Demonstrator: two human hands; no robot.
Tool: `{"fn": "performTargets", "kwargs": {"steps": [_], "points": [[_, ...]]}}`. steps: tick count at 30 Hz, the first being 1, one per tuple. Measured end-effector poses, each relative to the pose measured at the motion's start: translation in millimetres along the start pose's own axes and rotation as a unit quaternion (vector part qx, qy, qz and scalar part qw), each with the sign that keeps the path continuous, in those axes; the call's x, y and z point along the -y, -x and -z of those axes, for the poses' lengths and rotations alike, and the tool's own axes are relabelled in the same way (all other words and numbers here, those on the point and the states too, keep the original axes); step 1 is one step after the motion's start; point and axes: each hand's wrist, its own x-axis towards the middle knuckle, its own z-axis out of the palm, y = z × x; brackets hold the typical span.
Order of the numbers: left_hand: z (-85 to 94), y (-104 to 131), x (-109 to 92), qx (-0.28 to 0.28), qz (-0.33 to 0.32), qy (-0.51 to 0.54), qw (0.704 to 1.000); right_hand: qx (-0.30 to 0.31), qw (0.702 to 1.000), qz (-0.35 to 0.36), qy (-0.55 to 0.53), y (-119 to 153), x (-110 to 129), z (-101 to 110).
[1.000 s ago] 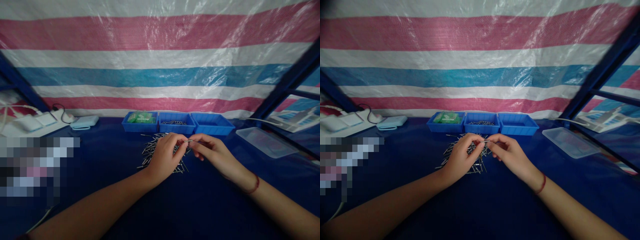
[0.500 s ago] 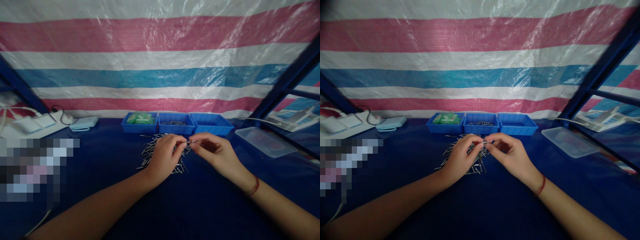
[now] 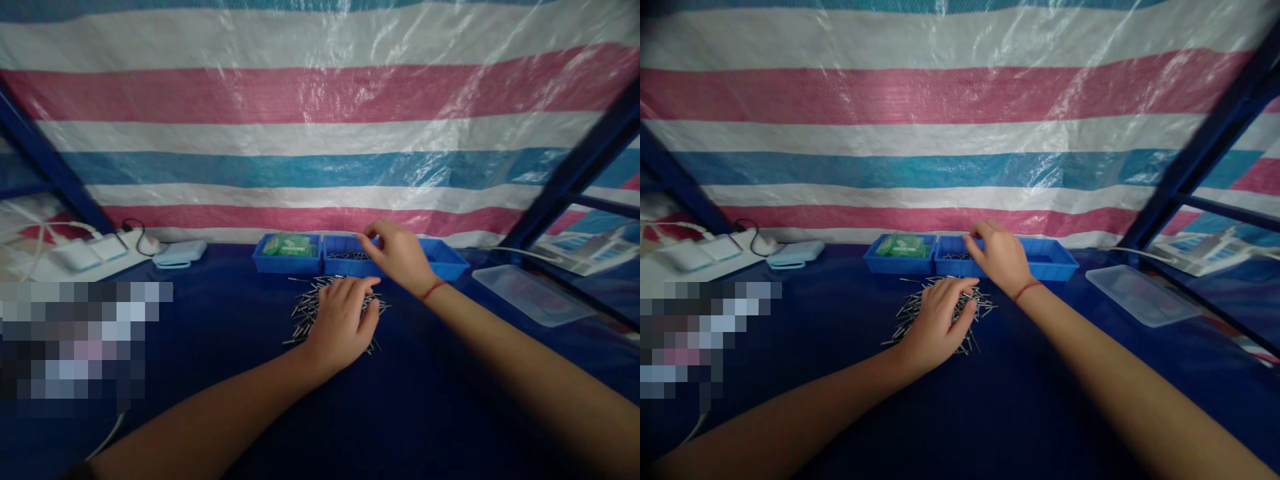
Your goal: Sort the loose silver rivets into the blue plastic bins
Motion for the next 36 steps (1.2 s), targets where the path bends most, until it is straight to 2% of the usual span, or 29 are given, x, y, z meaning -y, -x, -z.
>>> {"fn": "performTargets", "kwargs": {"steps": [2,4,9,13,18,23,27,32,36], "points": [[1.1,0.8,-0.3,0.023,-0.009,-0.014,1.0,0.01,1.0,-0.012,0.005,-7.0,-0.8,-10.9],[2.1,1.6,-0.4,0.032,-0.01,-0.025,0.999,0.012,1.0,-0.025,0.004,-5.3,-0.1,-13.1],[1.3,2.0,-0.2,0.037,-0.001,-0.056,0.998,0.039,0.998,-0.043,-0.023,25.1,-1.6,12.5],[-1.1,1.5,0.3,0.038,0.003,-0.077,0.996,0.1,0.991,-0.055,-0.069,54.8,-12.0,28.2],[-3.5,1.6,1.5,0.037,0.005,-0.091,0.995,0.195,0.976,-0.039,-0.092,77.3,-22.4,24.5],[-3.7,2.0,2.0,0.048,0.009,-0.09,0.995,0.226,0.97,-0.049,-0.068,83.5,-24.1,24.6],[-3.4,1.6,2.6,0.058,0.008,-0.084,0.995,0.263,0.961,-0.026,-0.078,83.5,-24.9,26.9],[-4.3,1.4,2.9,0.057,0.013,-0.082,0.995,0.27,0.957,0.01,-0.103,83.8,-25.5,27.4],[-4.2,1.7,1.5,0.051,0.007,-0.083,0.995,0.236,0.967,0.069,-0.068,84.3,-16.8,34.0]]}}
